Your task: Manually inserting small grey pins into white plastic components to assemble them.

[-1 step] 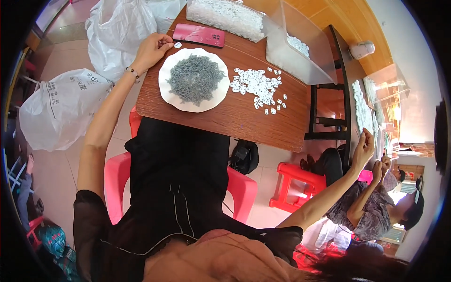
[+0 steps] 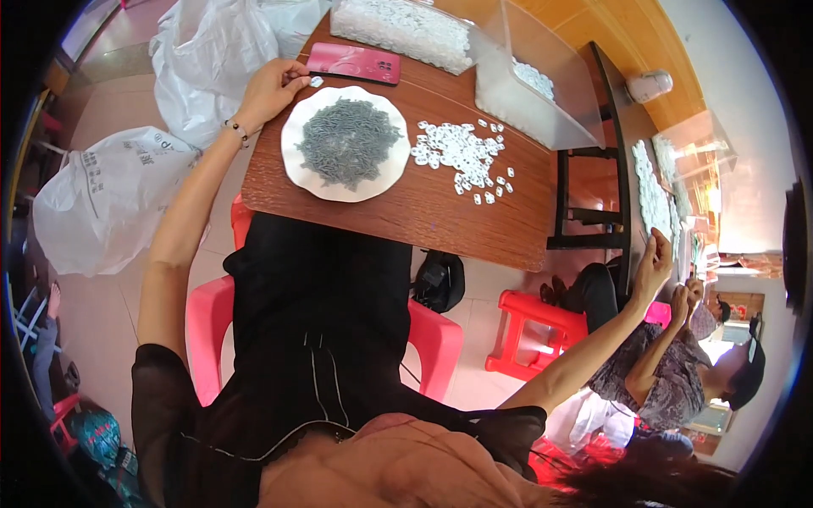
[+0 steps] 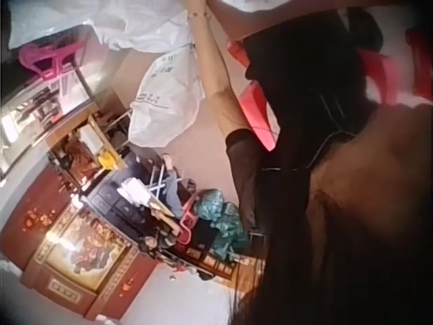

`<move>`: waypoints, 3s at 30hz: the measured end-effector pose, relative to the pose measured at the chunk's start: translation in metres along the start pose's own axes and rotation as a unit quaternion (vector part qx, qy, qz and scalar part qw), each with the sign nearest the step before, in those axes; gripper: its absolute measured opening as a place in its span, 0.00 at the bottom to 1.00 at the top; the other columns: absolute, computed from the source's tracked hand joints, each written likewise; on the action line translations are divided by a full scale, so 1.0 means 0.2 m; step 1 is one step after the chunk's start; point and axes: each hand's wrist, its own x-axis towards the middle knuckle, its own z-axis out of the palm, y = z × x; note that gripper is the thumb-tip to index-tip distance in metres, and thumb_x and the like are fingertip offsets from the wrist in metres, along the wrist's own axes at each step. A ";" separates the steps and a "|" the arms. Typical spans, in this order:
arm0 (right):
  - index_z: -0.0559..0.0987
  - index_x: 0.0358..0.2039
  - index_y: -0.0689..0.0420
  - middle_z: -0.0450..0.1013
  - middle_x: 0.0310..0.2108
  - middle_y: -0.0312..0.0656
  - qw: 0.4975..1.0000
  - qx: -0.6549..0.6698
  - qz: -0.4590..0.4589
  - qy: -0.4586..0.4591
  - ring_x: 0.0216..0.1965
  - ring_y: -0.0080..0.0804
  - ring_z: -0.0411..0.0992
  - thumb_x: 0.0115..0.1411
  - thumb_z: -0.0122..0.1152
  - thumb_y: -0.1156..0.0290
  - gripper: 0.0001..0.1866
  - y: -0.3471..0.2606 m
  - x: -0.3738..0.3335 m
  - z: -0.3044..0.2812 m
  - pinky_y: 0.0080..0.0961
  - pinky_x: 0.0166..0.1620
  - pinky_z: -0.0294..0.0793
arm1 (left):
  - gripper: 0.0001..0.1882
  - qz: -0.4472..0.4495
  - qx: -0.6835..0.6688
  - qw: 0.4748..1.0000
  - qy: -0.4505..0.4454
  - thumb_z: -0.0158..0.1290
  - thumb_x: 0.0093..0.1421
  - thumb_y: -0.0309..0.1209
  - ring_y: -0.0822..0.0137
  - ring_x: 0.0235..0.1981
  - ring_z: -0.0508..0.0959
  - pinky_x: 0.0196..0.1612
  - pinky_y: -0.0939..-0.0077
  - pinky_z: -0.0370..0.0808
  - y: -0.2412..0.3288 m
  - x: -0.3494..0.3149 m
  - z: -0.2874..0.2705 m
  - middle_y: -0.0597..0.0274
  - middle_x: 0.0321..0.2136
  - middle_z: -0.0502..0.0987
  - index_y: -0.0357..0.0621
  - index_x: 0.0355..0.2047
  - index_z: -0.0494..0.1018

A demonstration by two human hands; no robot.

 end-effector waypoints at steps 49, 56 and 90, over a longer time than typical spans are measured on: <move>0.74 0.38 0.62 0.75 0.24 0.40 0.858 0.373 -0.081 -0.344 0.27 0.24 0.73 0.62 0.50 0.79 0.06 -1.32 -0.52 0.49 0.20 0.33 0.72 | 0.11 -0.004 -0.345 0.928 -0.143 0.58 0.57 0.24 0.76 0.34 0.74 0.38 0.84 0.70 0.94 -0.56 0.03 0.64 0.32 0.77 0.39 0.42 0.78; 0.73 0.31 0.61 0.73 0.22 0.43 0.870 0.304 -0.228 -0.314 0.24 0.38 0.73 0.57 0.57 0.78 0.02 -1.44 -0.54 0.56 0.29 0.27 0.71 | 0.11 0.001 -0.370 0.918 -0.144 0.58 0.57 0.24 0.76 0.33 0.74 0.36 0.84 0.70 0.95 -0.60 0.06 0.64 0.31 0.77 0.39 0.41 0.79; 0.71 0.29 0.58 0.68 0.20 0.41 0.912 0.155 -0.312 -0.216 0.23 0.39 0.70 0.56 0.57 0.78 0.04 -1.49 -0.60 0.60 0.33 0.25 0.68 | 0.08 -0.088 -0.391 0.907 -0.129 0.56 0.59 0.25 0.79 0.31 0.74 0.34 0.85 0.71 0.88 -0.63 0.13 0.66 0.30 0.78 0.35 0.38 0.78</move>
